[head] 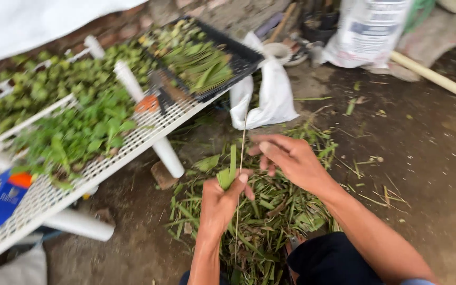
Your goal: Preparing and trimming long green leaves by stripping fibers and using a small knife to cut them to size.
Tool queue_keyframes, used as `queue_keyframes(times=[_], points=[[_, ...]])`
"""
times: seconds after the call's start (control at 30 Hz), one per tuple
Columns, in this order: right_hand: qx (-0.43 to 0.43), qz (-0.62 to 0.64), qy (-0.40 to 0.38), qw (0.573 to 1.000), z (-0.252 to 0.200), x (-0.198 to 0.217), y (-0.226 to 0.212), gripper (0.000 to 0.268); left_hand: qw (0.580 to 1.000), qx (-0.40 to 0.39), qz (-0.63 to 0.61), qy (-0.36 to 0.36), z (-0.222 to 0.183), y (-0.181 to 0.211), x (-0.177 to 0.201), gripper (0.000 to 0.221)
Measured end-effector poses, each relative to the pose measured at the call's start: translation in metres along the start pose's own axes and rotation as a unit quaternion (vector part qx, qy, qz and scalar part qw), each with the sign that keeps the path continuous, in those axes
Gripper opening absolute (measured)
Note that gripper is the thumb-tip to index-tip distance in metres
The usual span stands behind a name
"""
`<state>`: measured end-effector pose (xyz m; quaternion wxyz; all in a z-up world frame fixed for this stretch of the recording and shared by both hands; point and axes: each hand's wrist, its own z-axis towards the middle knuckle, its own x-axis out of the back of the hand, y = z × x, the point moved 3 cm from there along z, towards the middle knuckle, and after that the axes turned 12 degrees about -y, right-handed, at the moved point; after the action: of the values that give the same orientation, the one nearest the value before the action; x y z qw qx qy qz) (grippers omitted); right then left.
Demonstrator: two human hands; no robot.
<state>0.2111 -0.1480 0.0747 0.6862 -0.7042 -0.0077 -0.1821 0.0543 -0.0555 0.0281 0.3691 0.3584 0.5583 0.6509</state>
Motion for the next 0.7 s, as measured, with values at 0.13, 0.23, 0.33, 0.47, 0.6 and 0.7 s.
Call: queue_keyframes(times=[0.13, 0.23, 0.33, 0.47, 0.6, 0.7], points=[[0.101, 0.029, 0.063, 0.992, -0.003, 0.023, -0.009, 0.034, 0.998, 0.031, 0.024, -0.045, 0.004, -0.001, -0.022, 0.044], [0.131, 0.016, 0.094, 0.987, -0.010, 0.030, -0.015, 0.017, 0.994, 0.092, 0.028, -0.056, 0.004, -0.008, -0.028, 0.042], [0.130, 0.013, 0.088, 0.988, -0.010, 0.034, -0.009, 0.020, 0.994, 0.082, 0.006, -0.075, 0.008, -0.014, -0.033, 0.044], [0.183, 0.054, 0.117, 0.975, -0.012, 0.040, 0.001, 0.015, 0.991, 0.106, 0.044, -0.066, 0.013, -0.006, -0.040, 0.036], [0.209, 0.037, 0.145, 0.966, -0.015, 0.046, -0.002, 0.014, 0.988, 0.138, 0.051, -0.037, 0.020, -0.016, -0.038, 0.054], [0.157, -0.056, 0.233, 0.958, -0.025, 0.056, 0.008, 0.015, 0.985, 0.117, -0.127, 0.002, 0.014, -0.031, -0.017, 0.038]])
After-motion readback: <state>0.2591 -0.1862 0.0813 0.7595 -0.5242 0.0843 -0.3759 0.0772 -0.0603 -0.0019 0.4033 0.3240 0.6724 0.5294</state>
